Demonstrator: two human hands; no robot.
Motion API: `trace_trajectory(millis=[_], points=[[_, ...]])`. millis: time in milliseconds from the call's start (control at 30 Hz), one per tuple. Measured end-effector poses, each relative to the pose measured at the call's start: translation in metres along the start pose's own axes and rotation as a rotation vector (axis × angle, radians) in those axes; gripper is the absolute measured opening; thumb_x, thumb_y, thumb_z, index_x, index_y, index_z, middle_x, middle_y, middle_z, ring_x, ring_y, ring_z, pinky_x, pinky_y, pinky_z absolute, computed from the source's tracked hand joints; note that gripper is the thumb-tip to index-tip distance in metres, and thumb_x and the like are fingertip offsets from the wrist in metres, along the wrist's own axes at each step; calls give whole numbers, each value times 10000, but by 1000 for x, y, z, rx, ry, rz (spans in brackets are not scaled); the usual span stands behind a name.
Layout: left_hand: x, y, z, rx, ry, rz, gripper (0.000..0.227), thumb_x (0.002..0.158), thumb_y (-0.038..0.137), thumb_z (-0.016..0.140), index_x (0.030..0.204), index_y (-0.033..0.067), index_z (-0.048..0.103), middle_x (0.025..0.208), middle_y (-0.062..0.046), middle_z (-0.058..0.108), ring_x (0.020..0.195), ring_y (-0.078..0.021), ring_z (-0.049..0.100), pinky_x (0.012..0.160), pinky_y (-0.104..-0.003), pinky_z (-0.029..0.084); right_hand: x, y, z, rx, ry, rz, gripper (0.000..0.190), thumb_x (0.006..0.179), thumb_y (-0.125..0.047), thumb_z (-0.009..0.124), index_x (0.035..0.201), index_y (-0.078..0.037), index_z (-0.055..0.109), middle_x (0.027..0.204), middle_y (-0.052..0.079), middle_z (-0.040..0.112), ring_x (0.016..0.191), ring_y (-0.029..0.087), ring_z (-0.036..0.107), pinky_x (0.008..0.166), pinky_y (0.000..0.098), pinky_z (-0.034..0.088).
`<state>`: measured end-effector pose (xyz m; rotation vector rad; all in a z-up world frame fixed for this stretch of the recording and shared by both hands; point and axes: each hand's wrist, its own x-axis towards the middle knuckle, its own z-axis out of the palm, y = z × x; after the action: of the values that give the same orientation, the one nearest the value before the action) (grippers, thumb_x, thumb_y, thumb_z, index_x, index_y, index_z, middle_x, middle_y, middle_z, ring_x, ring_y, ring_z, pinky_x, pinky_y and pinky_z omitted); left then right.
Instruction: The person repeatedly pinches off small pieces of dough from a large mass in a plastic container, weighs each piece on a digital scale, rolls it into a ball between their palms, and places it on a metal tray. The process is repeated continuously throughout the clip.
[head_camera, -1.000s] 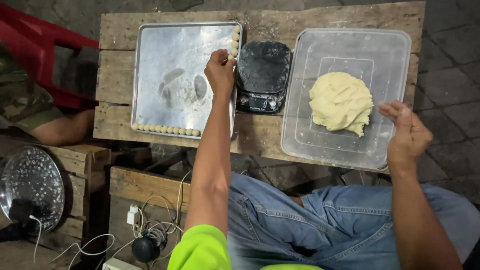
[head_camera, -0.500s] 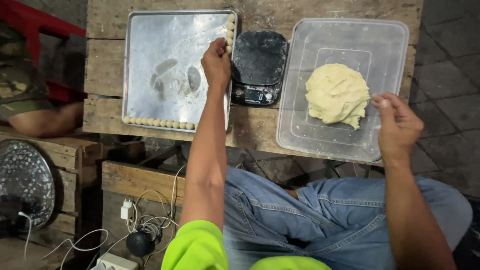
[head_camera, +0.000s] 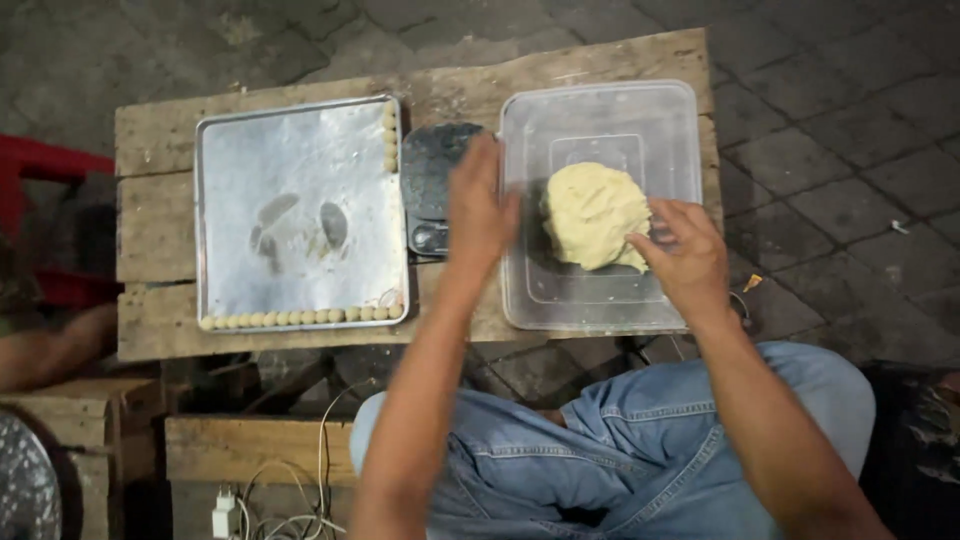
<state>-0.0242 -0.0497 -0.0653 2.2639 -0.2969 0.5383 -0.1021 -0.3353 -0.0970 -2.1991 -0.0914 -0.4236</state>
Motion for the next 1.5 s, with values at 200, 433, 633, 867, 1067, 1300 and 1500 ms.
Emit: trace_trajectory(millis=[200,433,633,867,1067,1300,1500], points=[[-60,66,48,83,-252,126,648,848,72,735,1457,-6,529,1550,-271,443,1353,-520,490,1137,-588,420,8,16,6,-6,30,-65,513,827,-144,942,1286,-27,744,1163,173,690,915,325,723,707,346,620],[-55,96,51,362,-656,174,949,866,333,792,1639,113,289,1751,-90,94,1606,-414,79,1265,-642,184,21,8,3,-53,-67,-134,344,877,-42,860,1211,-67,781,1055,119,717,828,298,723,640,374,602],[-55,106,61,469,-740,169,1164,741,382,920,1661,142,249,1743,-66,149,1606,-377,89,1279,-624,195,13,38,19,-188,-34,-176,217,882,-140,890,1052,-51,790,904,156,707,814,381,724,634,445,565],[-43,111,67,508,-775,114,987,923,583,715,1669,170,218,1755,-26,50,1614,-343,-19,1285,-611,109,19,32,12,154,18,309,236,815,-109,887,1034,-146,809,859,77,724,709,70,636,593,222,526],[-47,108,71,558,-813,108,999,950,626,639,1679,170,133,1755,-32,-54,1605,-346,-97,1270,-632,53,13,39,13,468,5,499,256,859,-65,868,1084,-56,746,825,81,696,698,89,702,644,232,599],[-52,106,74,584,-797,103,992,963,606,639,1683,166,118,1756,-35,-65,1609,-347,-95,1268,-635,52,9,42,7,639,28,531,276,830,30,854,1071,12,722,842,136,710,644,164,730,556,267,617],[-44,106,75,473,-817,45,791,1034,359,603,1674,170,178,1760,-33,16,1617,-321,-59,1267,-633,56,22,32,-11,900,172,604,279,880,33,809,1127,6,682,1002,137,757,858,212,794,726,294,708]])
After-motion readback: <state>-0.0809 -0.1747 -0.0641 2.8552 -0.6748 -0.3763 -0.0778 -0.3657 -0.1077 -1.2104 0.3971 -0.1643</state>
